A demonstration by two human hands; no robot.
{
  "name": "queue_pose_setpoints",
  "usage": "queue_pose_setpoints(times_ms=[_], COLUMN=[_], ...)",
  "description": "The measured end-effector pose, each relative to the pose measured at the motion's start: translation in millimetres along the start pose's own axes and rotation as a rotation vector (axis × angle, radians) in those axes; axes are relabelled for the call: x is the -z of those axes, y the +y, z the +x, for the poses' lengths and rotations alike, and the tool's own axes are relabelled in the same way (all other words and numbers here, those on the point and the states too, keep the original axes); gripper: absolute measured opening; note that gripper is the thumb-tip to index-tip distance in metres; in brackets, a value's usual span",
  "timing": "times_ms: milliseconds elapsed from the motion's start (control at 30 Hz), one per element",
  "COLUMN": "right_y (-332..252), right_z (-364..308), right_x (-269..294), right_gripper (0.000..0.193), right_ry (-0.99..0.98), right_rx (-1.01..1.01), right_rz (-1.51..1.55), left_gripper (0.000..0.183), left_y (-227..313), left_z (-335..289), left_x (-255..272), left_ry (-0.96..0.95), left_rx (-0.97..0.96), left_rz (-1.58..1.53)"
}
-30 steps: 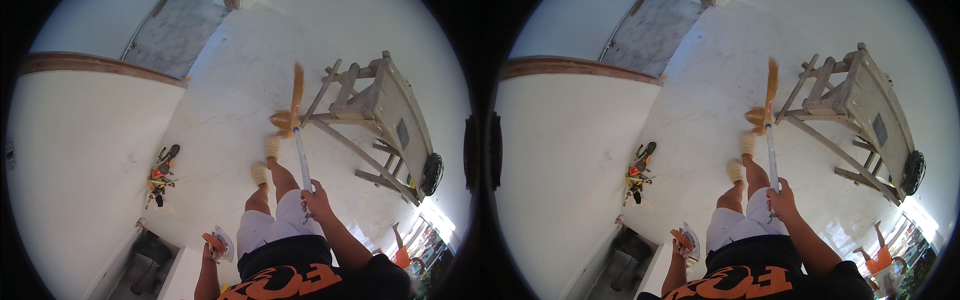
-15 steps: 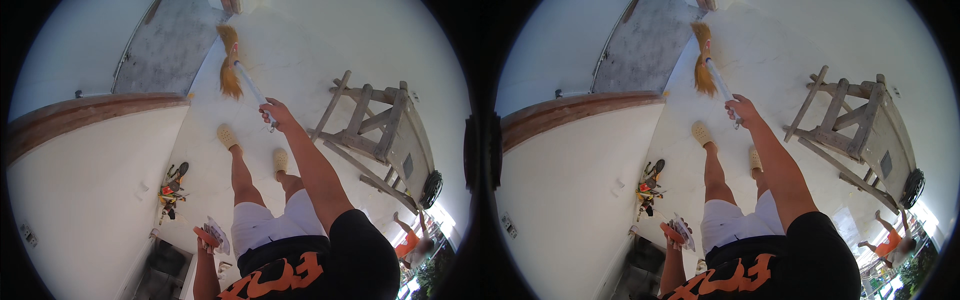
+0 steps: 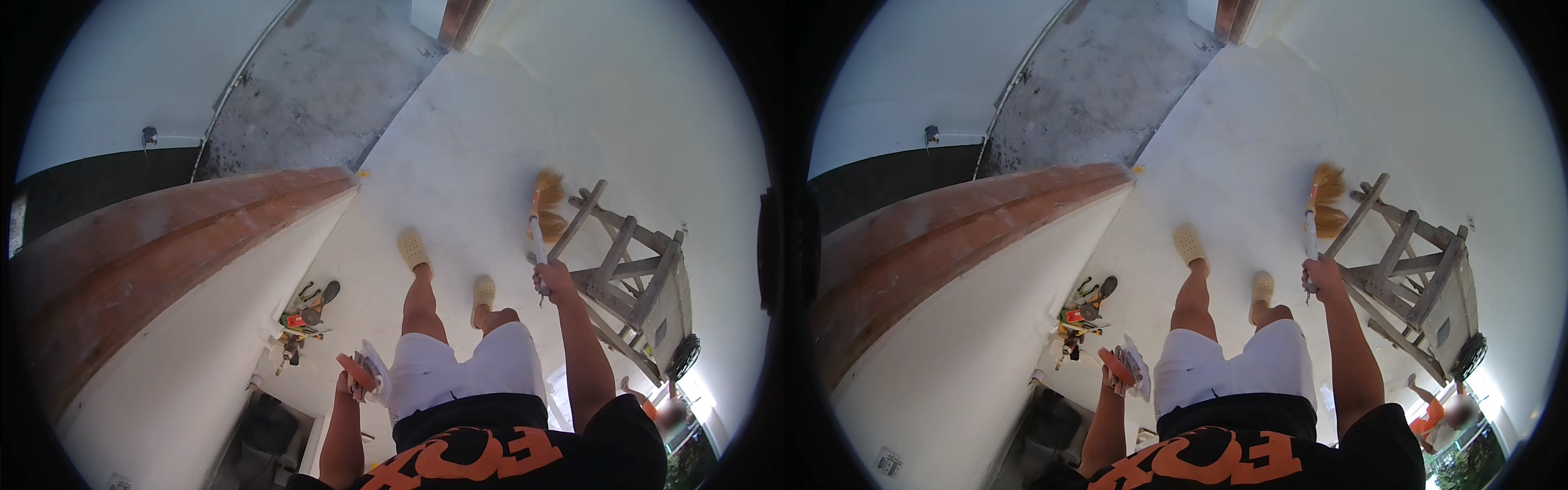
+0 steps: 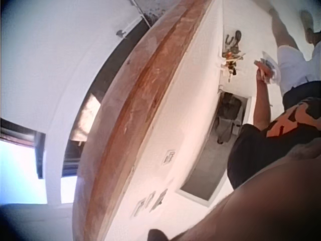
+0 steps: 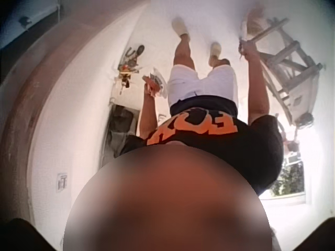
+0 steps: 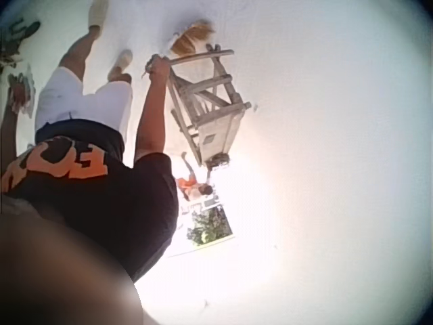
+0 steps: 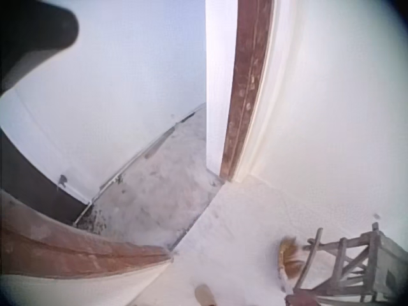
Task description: The person sweeps a white tiled floor with a broom, gathering scattered debris and small pieces of tape into a pile. They move around the room, sweeping near a wooden workbench, a yellow step stool, and a paint bucket, then briefly handle a power tool before continuing to sweep.
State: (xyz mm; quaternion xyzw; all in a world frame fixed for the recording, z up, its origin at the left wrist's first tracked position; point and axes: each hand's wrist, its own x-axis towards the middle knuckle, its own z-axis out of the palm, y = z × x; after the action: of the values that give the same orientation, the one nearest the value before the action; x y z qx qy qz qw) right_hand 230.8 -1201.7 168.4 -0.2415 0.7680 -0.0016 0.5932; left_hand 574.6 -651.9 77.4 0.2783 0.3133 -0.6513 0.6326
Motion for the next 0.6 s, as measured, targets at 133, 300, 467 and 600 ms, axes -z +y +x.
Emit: queue_pose_setpoints(times_ms=[133, 300, 467, 600], right_y=[-75, -181, -212, -161], right_z=[80, 117, 85, -5], right_x=[-128, -273, -272, -175], right_gripper=[0.011, 0.012, 0.048, 0.058], right_ry=[-0.385, -0.581, -0.4, -0.235], right_rx=[-0.099, 0.158, 0.505, 0.637], right_rz=[0.539, 0.647, 0.232, -0.199], left_gripper=[0.091, 0.079, 0.072, 0.065], left_y=[16, 45, 72, 73], left_z=[-2, -21, -16, -4], left_x=[-32, -63, -62, -68], left_ry=[-0.228, -0.054, -0.385, -0.056], left_rx=[0.102, 0.066, 0.19, 0.114], left_rz=[-0.065, 0.081, -0.267, -0.103])
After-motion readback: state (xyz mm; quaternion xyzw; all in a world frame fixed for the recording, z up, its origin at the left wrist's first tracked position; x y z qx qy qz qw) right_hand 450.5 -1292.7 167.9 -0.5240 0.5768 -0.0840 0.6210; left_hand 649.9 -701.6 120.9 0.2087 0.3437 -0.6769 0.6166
